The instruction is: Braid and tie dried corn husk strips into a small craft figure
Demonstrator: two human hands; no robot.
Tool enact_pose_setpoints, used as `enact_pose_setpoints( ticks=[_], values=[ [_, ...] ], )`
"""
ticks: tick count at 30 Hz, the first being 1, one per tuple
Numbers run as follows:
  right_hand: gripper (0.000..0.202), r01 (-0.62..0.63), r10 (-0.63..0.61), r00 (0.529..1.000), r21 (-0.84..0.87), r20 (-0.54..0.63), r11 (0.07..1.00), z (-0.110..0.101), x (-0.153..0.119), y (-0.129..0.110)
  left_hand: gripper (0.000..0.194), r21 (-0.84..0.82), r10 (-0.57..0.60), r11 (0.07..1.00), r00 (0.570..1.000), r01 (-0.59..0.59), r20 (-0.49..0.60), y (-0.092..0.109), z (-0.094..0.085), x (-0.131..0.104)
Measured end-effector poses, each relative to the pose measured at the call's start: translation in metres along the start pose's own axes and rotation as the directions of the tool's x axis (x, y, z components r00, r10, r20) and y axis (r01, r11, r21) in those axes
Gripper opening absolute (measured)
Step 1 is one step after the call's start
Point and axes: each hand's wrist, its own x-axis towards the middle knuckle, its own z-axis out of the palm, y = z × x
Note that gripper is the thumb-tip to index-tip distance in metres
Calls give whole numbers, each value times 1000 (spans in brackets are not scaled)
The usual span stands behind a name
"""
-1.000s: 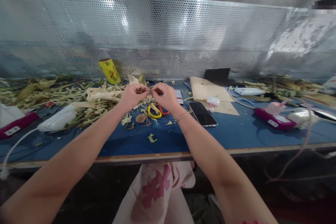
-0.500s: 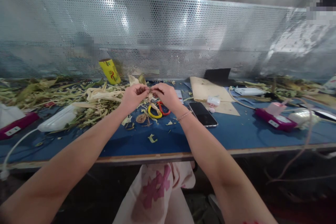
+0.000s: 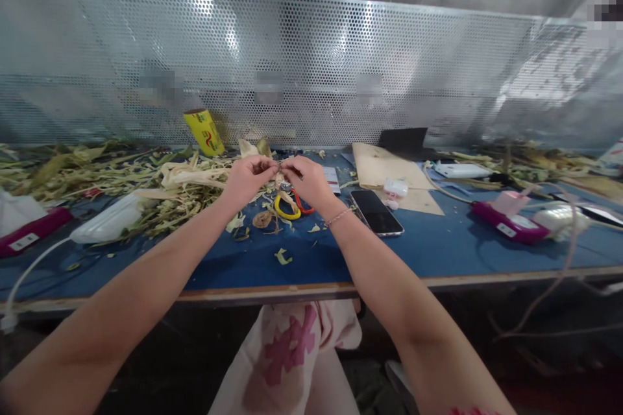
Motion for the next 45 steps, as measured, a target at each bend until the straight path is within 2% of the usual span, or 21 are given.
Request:
enact_pose_setpoints(
  ticks=[7, 12, 17, 25, 30, 36, 45],
  values=[
    [11, -22, 22, 999, 8, -30, 1000, 0, -1, -3, 15, -48, 13, 999, 1000, -13, 10, 0, 0, 1],
    [8, -123, 131, 990, 147, -44, 981, 4, -1, 0, 17, -58, 14, 998, 1000, -12, 27, -2, 0, 1],
    [8, -261, 272, 962, 317, 11, 912, 7, 0, 1, 18, -74, -6, 997, 1000, 9, 30, -1, 0, 0],
    [4, -316, 340, 940, 359, -5, 878, 8, 1, 6, 22, -151, -33, 988, 999, 32, -2, -5, 1, 1],
    [5, -298, 305, 952, 336, 31, 893, 7, 1, 10, 23, -172, -49, 984, 999, 47, -11, -9, 1, 3],
    [16, -267, 248, 964, 325, 99, 907, 6, 0, 4, 20, -167, -47, 985, 999, 44, -15, -9, 2, 2],
    [16, -129, 123, 989, 65, 84, 990, 0, 0, 0, 25, -276, -96, 957, 995, 85, -23, -8, 4, 2]
  ],
)
